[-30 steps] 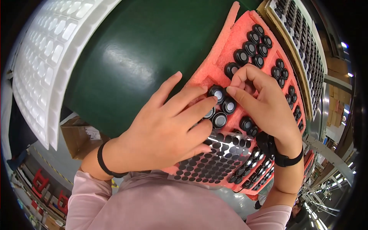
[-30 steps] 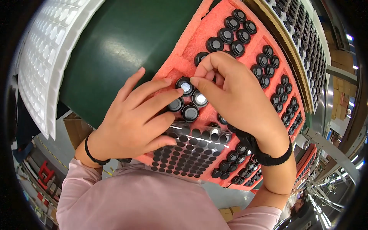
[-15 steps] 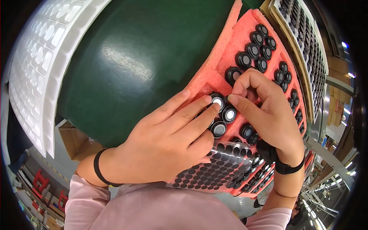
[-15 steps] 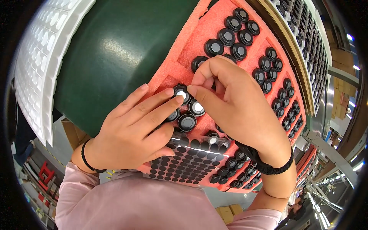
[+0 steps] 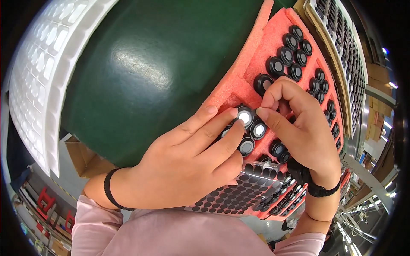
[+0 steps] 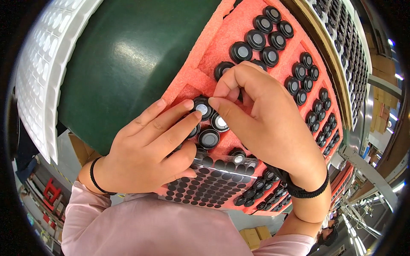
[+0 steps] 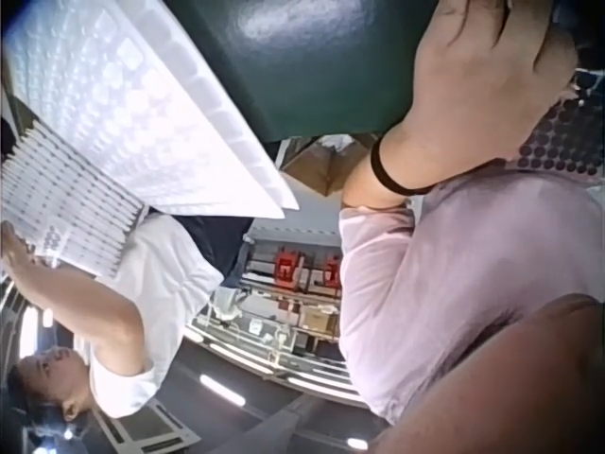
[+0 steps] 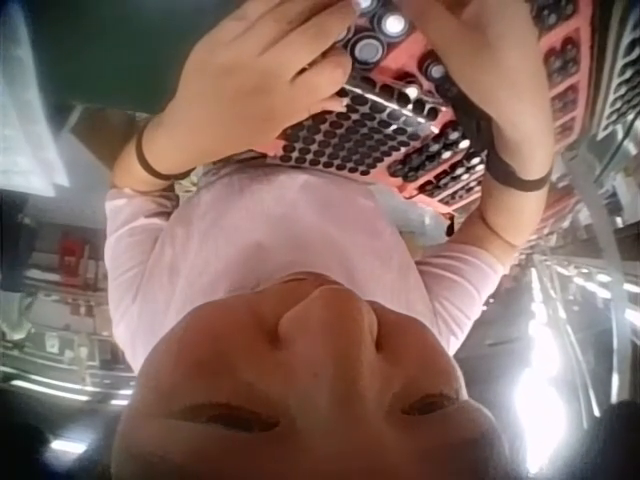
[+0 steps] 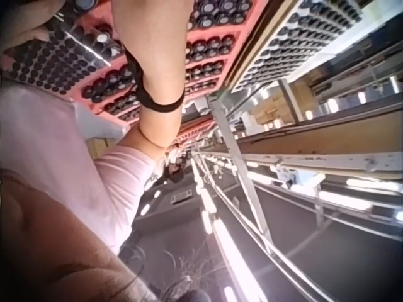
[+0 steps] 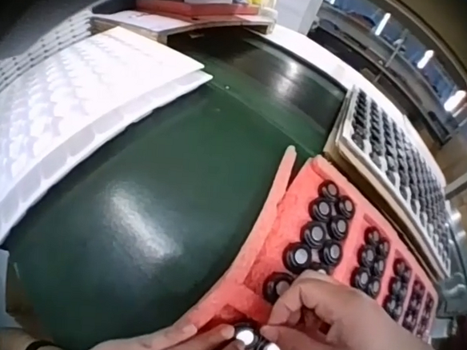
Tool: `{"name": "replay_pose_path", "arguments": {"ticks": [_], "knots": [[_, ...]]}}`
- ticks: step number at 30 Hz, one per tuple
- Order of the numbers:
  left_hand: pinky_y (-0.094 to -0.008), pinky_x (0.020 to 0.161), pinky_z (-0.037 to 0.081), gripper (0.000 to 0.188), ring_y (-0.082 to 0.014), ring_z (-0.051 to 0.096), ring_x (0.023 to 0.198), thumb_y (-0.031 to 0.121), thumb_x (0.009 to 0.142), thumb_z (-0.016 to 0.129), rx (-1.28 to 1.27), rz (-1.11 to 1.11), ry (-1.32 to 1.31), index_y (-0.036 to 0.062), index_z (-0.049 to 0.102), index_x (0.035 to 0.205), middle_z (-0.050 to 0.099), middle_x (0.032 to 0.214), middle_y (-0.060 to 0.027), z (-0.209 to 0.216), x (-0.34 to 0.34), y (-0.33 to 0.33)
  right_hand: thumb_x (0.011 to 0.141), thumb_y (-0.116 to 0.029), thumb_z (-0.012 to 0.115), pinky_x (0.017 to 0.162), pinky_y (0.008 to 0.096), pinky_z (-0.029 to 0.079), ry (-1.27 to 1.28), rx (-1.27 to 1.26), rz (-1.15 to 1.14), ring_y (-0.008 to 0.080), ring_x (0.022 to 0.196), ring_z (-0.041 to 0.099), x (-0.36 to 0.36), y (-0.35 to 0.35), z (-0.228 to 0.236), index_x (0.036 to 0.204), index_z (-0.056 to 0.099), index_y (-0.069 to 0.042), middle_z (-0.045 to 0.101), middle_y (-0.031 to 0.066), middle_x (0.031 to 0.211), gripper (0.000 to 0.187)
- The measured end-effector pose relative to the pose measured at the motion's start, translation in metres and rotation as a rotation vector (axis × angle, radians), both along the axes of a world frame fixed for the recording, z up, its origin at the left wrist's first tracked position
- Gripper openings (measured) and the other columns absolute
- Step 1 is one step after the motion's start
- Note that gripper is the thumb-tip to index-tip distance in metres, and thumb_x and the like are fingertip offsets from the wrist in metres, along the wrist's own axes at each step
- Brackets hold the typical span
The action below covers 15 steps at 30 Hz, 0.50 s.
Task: The person peels small black stickers from a plastic sheet and presses them onto the centers of round black components arranged in a foam tray. Each sticker is applied individually to a component before another is removed from the sheet.
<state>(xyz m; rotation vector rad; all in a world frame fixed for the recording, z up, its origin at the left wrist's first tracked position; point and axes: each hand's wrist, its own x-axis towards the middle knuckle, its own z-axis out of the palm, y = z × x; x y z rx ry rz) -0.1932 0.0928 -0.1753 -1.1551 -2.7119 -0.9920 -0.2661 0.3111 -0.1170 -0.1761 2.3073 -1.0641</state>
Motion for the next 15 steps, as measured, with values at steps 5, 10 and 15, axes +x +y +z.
{"name": "replay_pose_path", "arguments": {"ticks": [5, 10, 15], "knots": [[-0.0511, 0.118, 0.041, 0.043, -0.0351, 0.060, 0.132, 0.041, 0.063, 0.077, -0.001, 0.000, 0.004, 0.0113, 0.066, 0.092, 0.064, 0.134, -0.0151, 0.0000, 0.0007, 0.0001, 0.094, 0.005, 0.067, 0.066, 0.0203, 0.036, -0.015, -0.004, -0.014, 0.0030, 0.075, 0.043, -0.0001, -0.0009, 0.0003, 0.094, 0.059, -0.003, 0.050, -0.0048, 0.089, 0.012], [-0.0513, 0.118, 0.041, 0.043, -0.0357, 0.060, 0.132, 0.042, 0.064, 0.078, -0.002, -0.007, 0.019, 0.0114, 0.065, 0.091, 0.065, 0.132, -0.0146, -0.0013, 0.0016, -0.0002, 0.094, 0.004, 0.068, 0.065, 0.0201, 0.036, 0.020, -0.019, -0.009, 0.0027, 0.075, 0.044, 0.0015, -0.0007, -0.0013, 0.094, 0.059, -0.003, 0.050, -0.0047, 0.088, 0.011], [-0.0512, 0.119, 0.040, 0.042, -0.0357, 0.059, 0.133, 0.043, 0.065, 0.079, -0.003, -0.008, 0.002, 0.0118, 0.065, 0.090, 0.064, 0.132, -0.0144, 0.0002, 0.0018, -0.0008, 0.094, 0.004, 0.068, 0.064, 0.0201, 0.036, 0.038, -0.013, 0.005, 0.0021, 0.073, 0.043, 0.0009, 0.0001, -0.0021, 0.095, 0.060, -0.003, 0.050, -0.0050, 0.087, 0.011]]}}
